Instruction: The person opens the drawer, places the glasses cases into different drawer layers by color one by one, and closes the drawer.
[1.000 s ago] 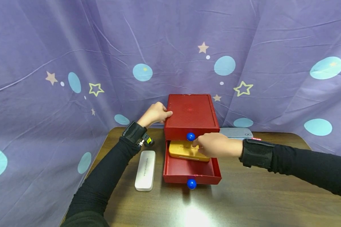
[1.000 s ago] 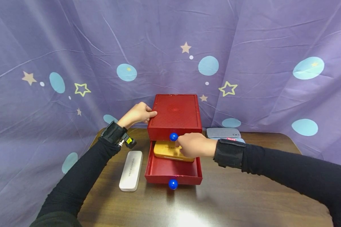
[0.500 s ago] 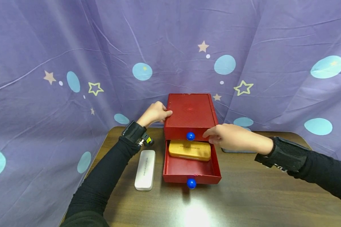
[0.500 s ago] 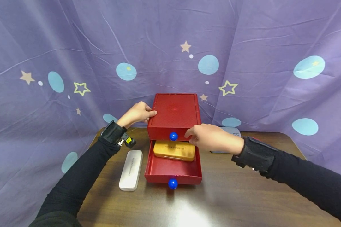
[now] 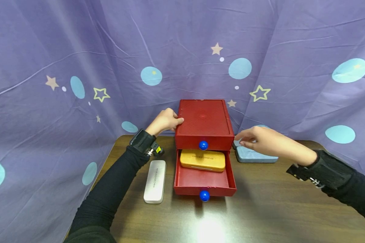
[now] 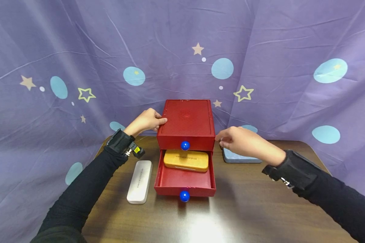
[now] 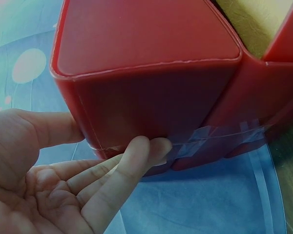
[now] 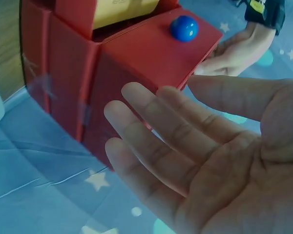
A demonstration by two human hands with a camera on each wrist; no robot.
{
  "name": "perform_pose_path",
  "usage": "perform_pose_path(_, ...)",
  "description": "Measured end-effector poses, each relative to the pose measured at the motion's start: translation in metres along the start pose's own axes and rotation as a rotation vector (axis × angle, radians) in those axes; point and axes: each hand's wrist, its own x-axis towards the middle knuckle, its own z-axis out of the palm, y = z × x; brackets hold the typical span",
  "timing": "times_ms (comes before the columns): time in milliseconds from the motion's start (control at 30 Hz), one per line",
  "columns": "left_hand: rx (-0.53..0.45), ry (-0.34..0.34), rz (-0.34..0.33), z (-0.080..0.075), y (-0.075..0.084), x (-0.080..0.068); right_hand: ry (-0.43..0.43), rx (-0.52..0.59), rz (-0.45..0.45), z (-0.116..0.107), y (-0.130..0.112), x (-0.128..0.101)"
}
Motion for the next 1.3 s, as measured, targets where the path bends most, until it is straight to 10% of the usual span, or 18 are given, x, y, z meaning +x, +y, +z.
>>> perform_pose_path(733, -0.049, -0.006, -0.020, 0.001, 0.000, 0.001, 0.068, -0.005, 0.179, 0.025, 0.087, -0.012)
perform_pose_path(1300, -0.034, -0.006, -0.018, 0.000, 0.000, -0.001, -0.014, 0.005, 0.105, 0.068, 0.161, 0.004)
